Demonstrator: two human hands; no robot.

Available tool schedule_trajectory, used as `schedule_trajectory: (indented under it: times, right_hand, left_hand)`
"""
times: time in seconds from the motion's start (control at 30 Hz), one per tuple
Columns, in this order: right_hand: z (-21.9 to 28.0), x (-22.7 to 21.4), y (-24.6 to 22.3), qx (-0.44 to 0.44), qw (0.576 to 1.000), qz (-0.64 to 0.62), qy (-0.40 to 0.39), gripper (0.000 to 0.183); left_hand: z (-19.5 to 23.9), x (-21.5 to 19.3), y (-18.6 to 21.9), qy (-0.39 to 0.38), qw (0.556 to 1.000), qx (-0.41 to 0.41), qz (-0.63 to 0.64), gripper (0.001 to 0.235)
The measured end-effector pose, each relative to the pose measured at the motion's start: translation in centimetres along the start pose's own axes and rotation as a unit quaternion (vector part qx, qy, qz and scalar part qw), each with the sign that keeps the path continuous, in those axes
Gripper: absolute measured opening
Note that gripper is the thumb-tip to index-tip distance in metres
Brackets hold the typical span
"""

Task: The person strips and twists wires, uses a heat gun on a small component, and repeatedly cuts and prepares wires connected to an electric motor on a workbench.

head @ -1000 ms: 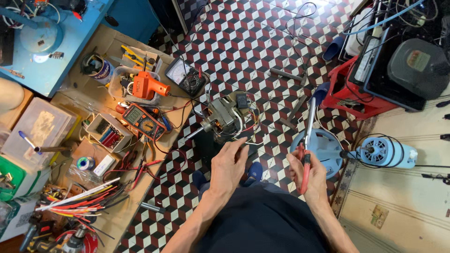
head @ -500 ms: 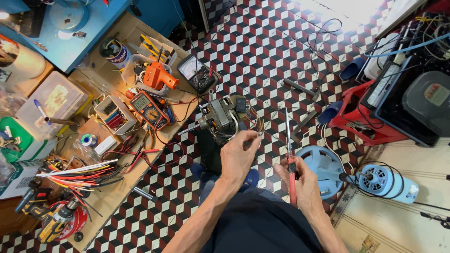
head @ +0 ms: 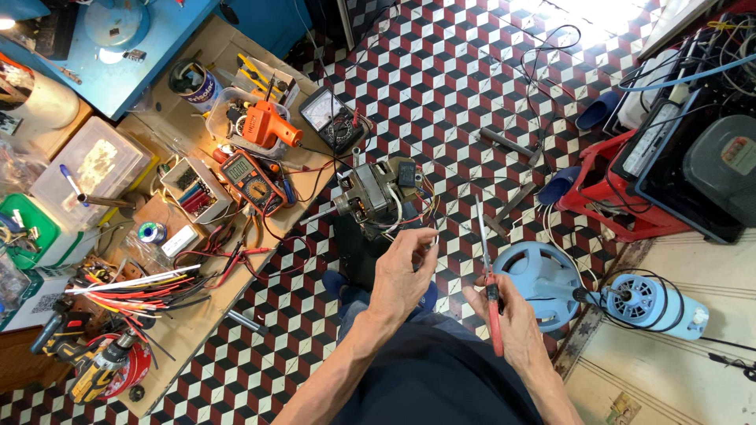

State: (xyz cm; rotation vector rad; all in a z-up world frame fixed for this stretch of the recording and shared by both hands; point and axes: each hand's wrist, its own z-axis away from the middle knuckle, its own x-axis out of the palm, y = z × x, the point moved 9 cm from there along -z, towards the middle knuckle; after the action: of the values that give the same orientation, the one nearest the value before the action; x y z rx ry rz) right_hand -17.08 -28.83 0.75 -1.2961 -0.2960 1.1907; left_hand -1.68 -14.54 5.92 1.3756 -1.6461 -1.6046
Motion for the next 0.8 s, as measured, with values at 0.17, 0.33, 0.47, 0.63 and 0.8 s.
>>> schedule_trajectory:
  times: [0.17,0.33,0.47,0.63,0.8]
  right_hand:
    - [0.7,-0.2,1.1,0.087,0.995,-0.055,0.007,0.028]
    - [1.3,-0.7,1.4,0.098,0.995,0.007,0.034,0.030]
    - [1.5,-0.6,1.1,0.037,0.998,0.013,0.039,0.031]
    - [1.5,-0.5,1.4,0.043,0.999,0.021,0.019,0.034]
    - [1.3,-0.6,1.0,0.086,0.996,0.015,0.023,0.036]
  left_hand:
    - [0.1,-0.1,-0.8,0.015,0.995,-0.083,-0.053,0.018]
    - [-2.3,1.2,1.1,0.005,0.993,0.023,-0.120,0.033]
    - [-4.0,2.4,0.0,0.000,0.979,0.034,-0.199,0.031]
    - [-3.3,2.2,-0.8,0.008,0.978,0.047,-0.203,0.010]
    - [-3.0,2.4,-1.2,0.002,0.968,0.035,-0.247,0.026]
